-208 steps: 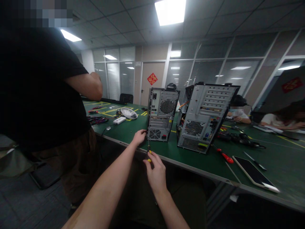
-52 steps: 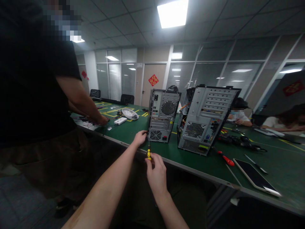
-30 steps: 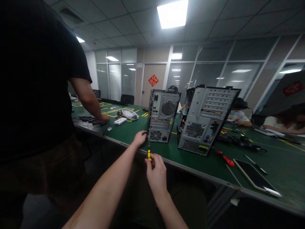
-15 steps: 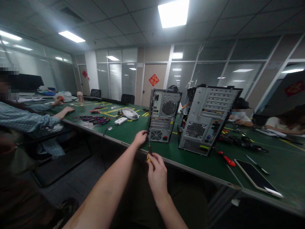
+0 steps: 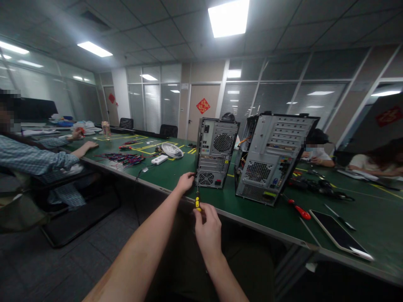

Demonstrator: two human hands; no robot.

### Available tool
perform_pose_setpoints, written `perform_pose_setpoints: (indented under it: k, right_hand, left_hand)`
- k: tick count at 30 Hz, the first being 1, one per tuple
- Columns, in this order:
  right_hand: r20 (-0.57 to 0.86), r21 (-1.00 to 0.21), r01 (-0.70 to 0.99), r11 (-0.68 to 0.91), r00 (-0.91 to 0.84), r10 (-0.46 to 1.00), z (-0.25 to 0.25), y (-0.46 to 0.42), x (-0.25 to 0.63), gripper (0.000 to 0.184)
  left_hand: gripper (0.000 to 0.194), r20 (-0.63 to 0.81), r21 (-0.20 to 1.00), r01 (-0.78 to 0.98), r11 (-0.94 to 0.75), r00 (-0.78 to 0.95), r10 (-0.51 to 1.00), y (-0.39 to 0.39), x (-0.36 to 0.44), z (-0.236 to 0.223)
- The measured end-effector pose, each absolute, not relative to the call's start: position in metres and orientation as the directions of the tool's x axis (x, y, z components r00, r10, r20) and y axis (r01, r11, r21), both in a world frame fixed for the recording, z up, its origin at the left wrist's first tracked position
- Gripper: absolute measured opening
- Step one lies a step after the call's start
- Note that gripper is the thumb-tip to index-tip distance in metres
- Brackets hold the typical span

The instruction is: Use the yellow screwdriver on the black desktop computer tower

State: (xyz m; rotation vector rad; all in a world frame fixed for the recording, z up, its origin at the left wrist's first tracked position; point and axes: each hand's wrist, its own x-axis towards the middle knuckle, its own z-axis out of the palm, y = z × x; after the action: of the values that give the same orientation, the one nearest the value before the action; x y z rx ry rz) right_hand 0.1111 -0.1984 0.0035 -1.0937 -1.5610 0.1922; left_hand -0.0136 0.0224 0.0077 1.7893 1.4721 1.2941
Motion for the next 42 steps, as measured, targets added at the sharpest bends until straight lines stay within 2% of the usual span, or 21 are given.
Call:
perform_pose_setpoints:
  k: [12,21,35,42]
  right_hand:
    - [0.732,-0.591,0.575,0.566,0.088,0.676,0.001,-0.1988,0.1144,0.033]
    - [0.699,-0.639,0.542,0.546,0.113,0.706,0.0036,-0.198,0.1141,0.02]
    - [0.728,-0.571,0.6,0.56,0.056,0.683,0.0016,-0.1975,0.1161,0.032]
    - [0.697,-0.618,0.578,0.534,0.087,0.712,0.0043,-0.1978,0.1144,0.021]
  left_hand:
    - [0.034,0.354,0.831,0.47,-0.297,-0.037,0.934,0.0196,-0.0123,0.0096]
    - [0.034,0.362,0.829,0.468,-0.306,-0.032,0.932,0.0197,-0.0129,0.0094]
    - [0.036,0.354,0.823,0.483,-0.299,-0.025,0.935,0.0213,-0.0125,0.0092]
    - [0.036,0.352,0.827,0.478,-0.296,-0.03,0.936,0.0168,-0.0127,0.0123]
